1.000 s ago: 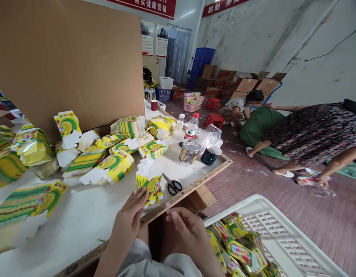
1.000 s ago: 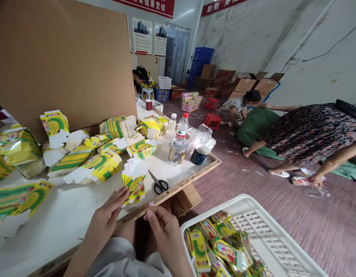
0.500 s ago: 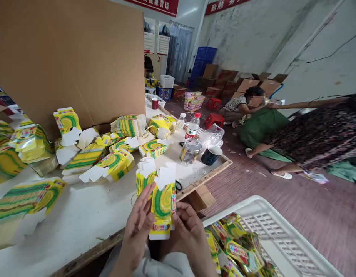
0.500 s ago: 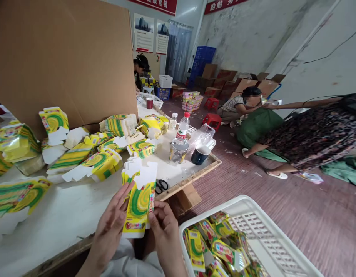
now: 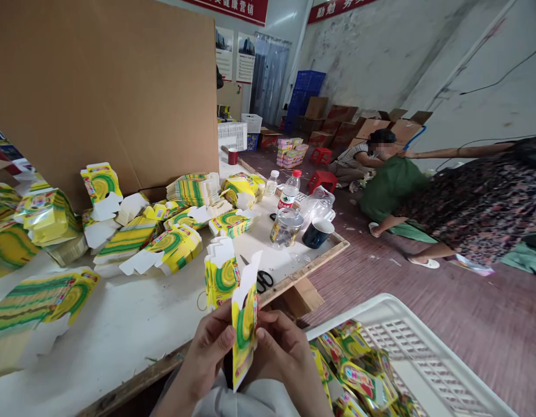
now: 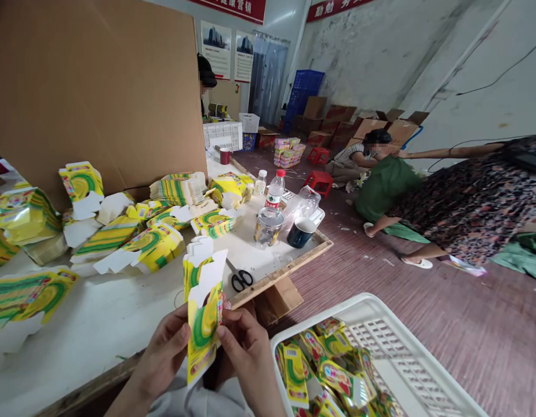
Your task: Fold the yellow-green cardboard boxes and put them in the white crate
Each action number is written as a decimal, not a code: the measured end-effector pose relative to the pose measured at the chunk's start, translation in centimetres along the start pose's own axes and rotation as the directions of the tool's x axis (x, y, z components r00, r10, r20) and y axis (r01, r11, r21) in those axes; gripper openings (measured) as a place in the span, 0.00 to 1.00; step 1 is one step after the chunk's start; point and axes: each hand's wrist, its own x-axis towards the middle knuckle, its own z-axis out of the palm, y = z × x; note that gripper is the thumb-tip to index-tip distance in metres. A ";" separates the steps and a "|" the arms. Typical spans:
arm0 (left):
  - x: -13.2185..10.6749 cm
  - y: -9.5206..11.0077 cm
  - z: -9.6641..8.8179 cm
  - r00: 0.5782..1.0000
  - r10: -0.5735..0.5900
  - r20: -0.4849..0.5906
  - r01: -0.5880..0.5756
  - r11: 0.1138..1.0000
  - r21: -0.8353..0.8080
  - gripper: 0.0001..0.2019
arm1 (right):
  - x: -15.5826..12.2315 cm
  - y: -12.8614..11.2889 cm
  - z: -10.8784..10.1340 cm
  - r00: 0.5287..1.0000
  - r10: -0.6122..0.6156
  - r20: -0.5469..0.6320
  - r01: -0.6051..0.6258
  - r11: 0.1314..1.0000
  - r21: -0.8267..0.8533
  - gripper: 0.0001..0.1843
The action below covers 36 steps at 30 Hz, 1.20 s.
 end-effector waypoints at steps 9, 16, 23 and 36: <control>0.0 -0.9 0.2 0.993 0.100 -0.070 -0.088 0.984 0.157 0.23 | 0.0 -1.0 0.3 0.999 -0.022 -0.028 0.015 0.974 -0.228 0.24; 0.0 -0.5 0.9 0.983 0.031 -0.182 -0.022 0.998 0.055 0.19 | -0.1 -1.1 0.7 0.996 -0.075 -0.052 0.062 0.972 -0.225 0.20; -0.3 -1.5 0.8 0.961 -0.085 -0.264 0.059 0.993 -0.103 0.19 | -0.1 0.4 0.6 0.985 -0.128 -0.116 0.092 0.957 -0.273 0.18; -1.0 0.0 -0.1 0.947 -0.075 -0.311 0.219 0.860 0.461 0.23 | -0.6 0.2 0.1 0.879 -0.436 0.193 0.410 0.486 -0.772 0.34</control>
